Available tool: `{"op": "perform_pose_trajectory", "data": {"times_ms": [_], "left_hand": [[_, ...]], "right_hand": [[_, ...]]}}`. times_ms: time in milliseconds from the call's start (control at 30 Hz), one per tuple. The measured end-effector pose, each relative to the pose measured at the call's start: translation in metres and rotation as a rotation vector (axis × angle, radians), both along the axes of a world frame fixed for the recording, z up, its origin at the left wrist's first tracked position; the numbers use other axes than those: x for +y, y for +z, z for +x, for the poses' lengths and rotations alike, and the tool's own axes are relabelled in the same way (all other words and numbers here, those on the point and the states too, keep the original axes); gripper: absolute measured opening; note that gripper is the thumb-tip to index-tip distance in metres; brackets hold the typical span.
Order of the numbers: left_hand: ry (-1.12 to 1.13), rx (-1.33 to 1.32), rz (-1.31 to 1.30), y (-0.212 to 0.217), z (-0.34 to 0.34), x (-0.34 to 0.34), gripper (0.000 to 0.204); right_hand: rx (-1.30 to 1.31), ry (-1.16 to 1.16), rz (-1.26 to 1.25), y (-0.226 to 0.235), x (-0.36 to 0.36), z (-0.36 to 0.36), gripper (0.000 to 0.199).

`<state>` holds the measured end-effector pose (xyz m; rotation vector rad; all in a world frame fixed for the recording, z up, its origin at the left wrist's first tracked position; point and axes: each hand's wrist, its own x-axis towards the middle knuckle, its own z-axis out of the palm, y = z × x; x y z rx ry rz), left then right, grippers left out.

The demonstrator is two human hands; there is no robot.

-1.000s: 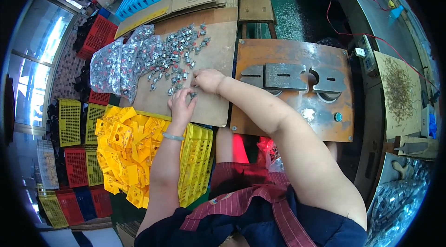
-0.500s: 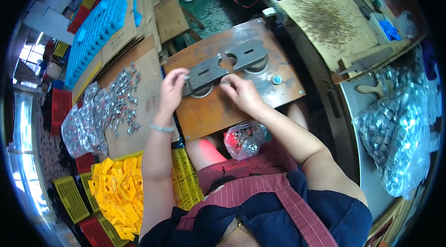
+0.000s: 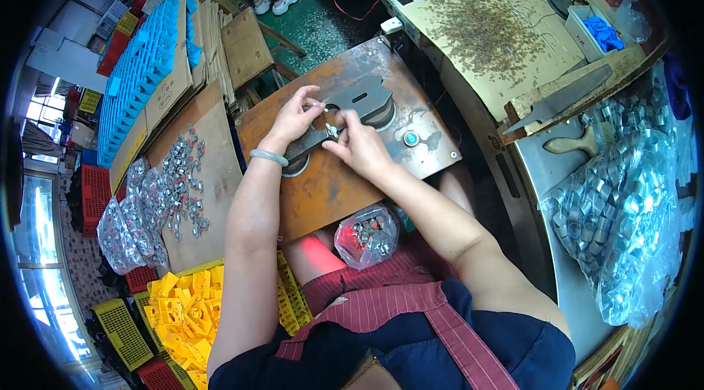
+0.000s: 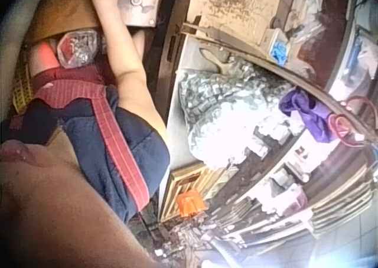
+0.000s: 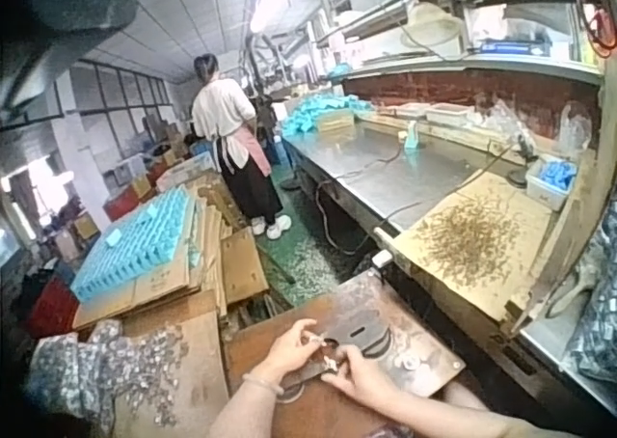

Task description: Assembling small metal components using a manual press or jig on a workshop bench.

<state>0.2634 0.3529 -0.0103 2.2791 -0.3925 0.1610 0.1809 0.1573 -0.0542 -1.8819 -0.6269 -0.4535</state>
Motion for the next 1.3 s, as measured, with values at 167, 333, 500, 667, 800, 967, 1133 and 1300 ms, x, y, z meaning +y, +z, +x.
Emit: {"op": "perform_pose_trajectory", "data": {"times_ms": [167,333,500,667,800,967,1133,1300], "left_hand": [[0.131,-0.100,0.509,0.026,-0.011,-0.027,0.043],[0.146,-0.465,0.562,-0.001,-0.025,-0.029,0.034],[0.291,-0.786,0.718,0.004,-0.039,-0.038,0.033],[-0.178,-0.597,0.287,-0.049,-0.152,-0.039,0.037],[0.003,-0.418,0.432,-0.055,-0.221,-0.003,0.082],[1.228,-0.154,0.576,-0.088,-0.231,0.230,0.071],[1.006,0.130,0.462,-0.093,-0.236,0.212,0.077],[1.139,-0.133,0.341,-0.064,-0.249,0.197,0.060]], "right_hand": [[0.668,0.108,0.401,-0.018,0.003,0.006,0.038],[0.884,0.266,0.761,-0.028,0.021,0.019,0.033],[1.026,0.515,0.921,-0.037,0.019,0.028,0.018],[1.201,0.777,1.008,-0.079,-0.012,-0.047,0.011],[1.179,1.029,0.385,-0.086,-0.061,-0.073,0.019],[0.401,0.709,-0.500,-0.060,-0.038,-0.109,0.011],[0.403,0.778,-0.132,-0.042,0.030,-0.101,0.012],[-0.088,0.692,-0.288,-0.007,0.133,-0.068,0.013]]}}
